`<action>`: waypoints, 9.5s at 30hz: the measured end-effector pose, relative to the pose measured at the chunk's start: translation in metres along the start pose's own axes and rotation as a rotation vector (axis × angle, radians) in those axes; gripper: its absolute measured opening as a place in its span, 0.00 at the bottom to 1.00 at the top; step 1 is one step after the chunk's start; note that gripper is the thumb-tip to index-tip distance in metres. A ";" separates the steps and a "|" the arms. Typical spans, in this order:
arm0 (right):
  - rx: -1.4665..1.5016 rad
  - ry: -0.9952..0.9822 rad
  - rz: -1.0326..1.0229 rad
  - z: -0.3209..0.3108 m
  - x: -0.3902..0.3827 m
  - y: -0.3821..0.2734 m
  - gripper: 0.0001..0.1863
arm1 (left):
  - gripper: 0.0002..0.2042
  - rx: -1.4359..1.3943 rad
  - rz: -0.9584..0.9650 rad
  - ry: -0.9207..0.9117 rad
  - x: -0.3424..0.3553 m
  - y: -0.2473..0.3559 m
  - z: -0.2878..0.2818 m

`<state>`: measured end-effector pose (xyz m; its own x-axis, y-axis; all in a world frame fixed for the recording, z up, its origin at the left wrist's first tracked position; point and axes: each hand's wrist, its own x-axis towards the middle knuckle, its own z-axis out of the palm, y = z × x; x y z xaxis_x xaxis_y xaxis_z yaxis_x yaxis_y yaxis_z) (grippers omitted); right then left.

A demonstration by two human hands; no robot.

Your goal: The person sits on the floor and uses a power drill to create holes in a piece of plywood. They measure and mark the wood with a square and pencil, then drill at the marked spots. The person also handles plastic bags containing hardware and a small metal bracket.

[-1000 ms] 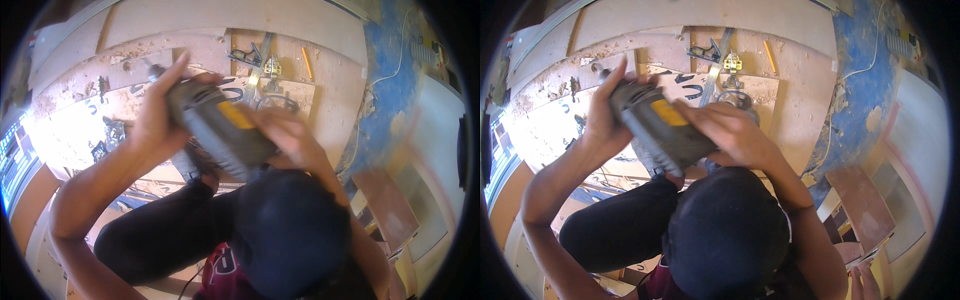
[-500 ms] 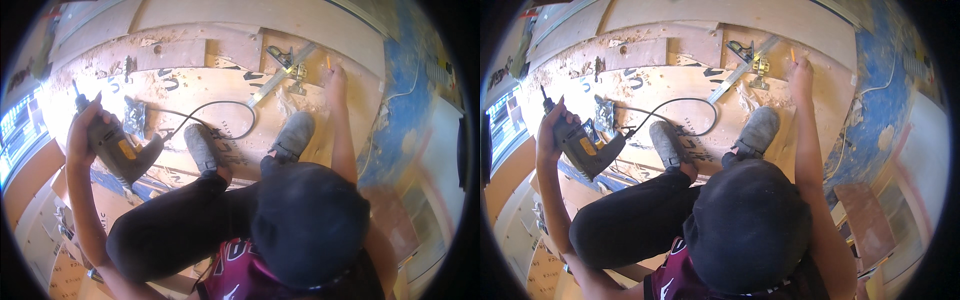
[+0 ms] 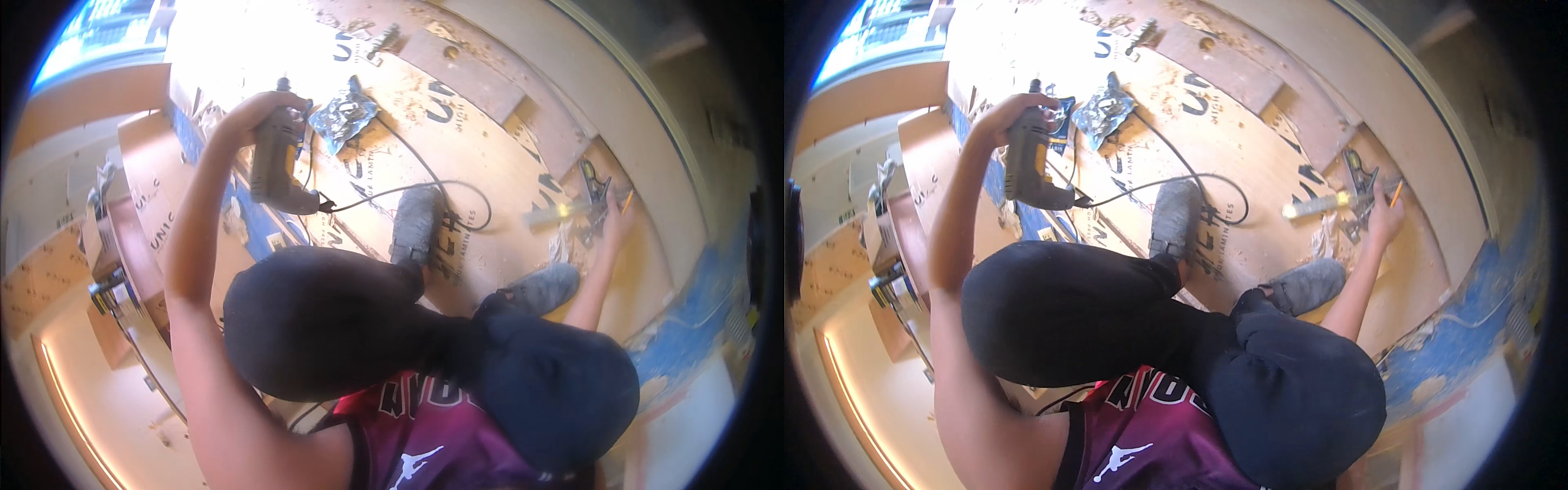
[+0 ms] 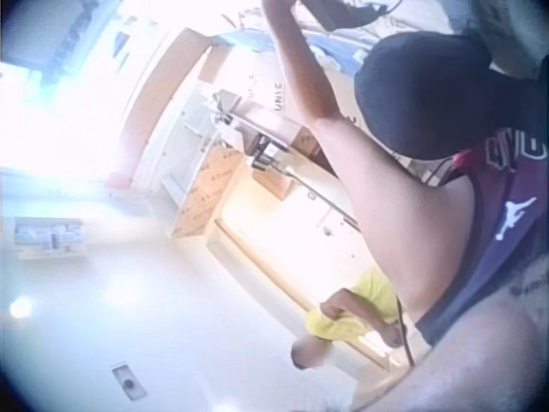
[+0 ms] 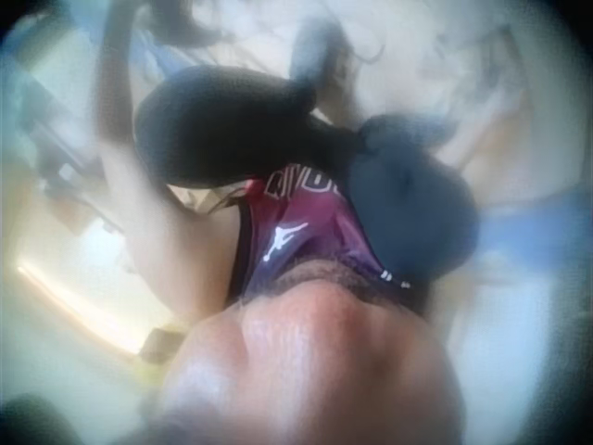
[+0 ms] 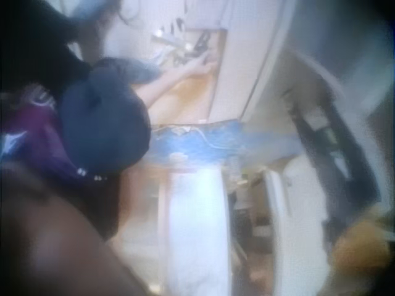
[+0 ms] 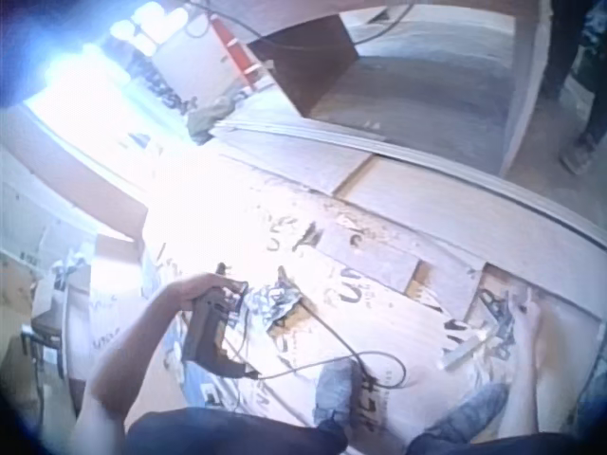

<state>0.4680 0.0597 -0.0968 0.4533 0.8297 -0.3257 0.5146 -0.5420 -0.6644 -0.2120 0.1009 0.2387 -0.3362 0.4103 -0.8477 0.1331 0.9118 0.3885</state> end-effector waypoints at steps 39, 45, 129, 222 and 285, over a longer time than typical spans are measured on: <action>-0.270 -1.176 -0.788 0.194 -0.091 -0.402 0.14 | 0.10 -0.414 -0.126 0.248 0.180 -0.149 -0.088; -0.689 -1.117 -1.484 0.313 -0.155 -0.487 0.17 | 0.11 -0.487 -0.114 0.274 0.161 -0.185 -0.101; -0.833 -1.065 -0.394 0.548 -0.274 -1.047 0.25 | 0.14 -0.007 0.333 0.741 0.216 0.194 -0.802; 0.496 -1.032 -1.021 0.813 -0.211 -1.059 0.32 | 0.27 -1.050 0.415 -0.476 0.512 0.160 -0.682; -0.080 -1.260 -0.590 0.968 -0.182 -1.037 0.20 | 0.34 -0.642 0.120 0.391 0.631 -0.002 -0.842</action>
<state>-0.8523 0.6002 0.0005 -0.7737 0.4729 -0.4216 0.4568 -0.0446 -0.8884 -1.2095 0.3433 0.0068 -0.6755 0.3607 -0.6432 -0.3389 0.6228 0.7052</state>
